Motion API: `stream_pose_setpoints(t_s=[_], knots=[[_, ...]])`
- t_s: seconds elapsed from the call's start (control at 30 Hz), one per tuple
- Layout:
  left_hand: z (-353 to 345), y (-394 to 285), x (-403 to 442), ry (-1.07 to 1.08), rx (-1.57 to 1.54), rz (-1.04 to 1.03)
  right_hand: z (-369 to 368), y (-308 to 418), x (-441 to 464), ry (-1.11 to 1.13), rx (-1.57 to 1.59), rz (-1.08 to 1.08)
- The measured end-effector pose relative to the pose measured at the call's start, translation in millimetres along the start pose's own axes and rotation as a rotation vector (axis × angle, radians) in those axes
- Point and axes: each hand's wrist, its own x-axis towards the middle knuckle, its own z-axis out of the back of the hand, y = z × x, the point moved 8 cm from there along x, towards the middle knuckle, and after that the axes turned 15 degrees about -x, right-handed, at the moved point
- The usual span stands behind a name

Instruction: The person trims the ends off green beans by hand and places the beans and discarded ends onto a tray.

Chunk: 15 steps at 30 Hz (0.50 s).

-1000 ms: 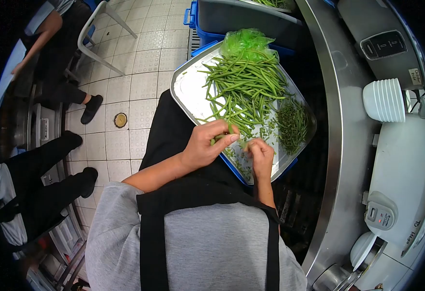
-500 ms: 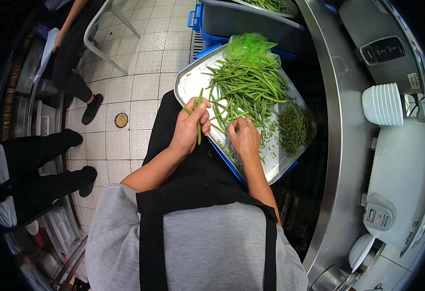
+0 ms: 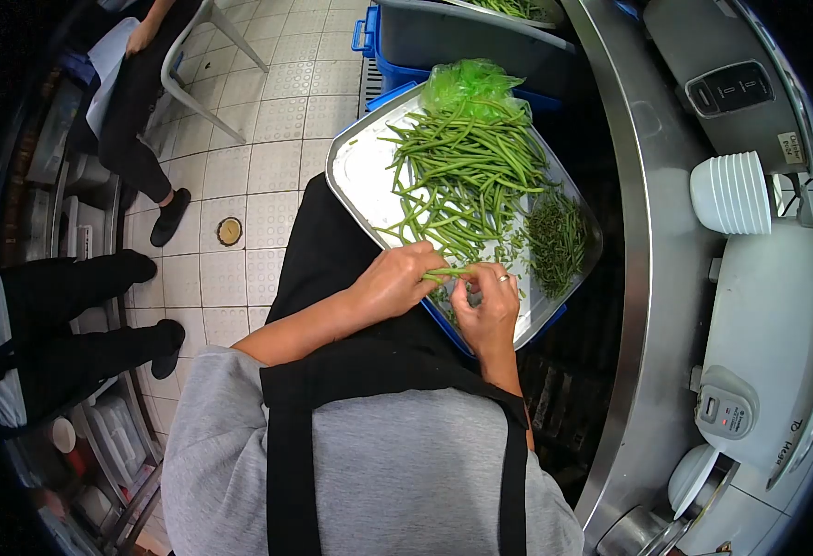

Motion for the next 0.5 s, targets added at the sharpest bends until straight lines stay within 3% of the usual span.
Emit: stream_pose_setpoints(t_s=[0.13,0.27,0.3,0.4,0.5], knots=[[-1,-8,2,0.023,-0.149,0.012,-13,-29,-6,-0.004,0.442,-0.198],[-4,-2,5,-0.013,-0.350,0.019,-43,-56,-24,0.081,1.176,-0.605],[-4,-2,7,-0.027,-0.408,0.024,-37,-62,-19,-0.006,1.264,-0.625],[-3,33,-6,-0.089,-0.860,0.562,-21,-81,-15,-0.055,1.045,-0.629],[3,34,-3,-0.142,-1.115,0.544,-31,-73,-17,0.182,0.741,-0.499]])
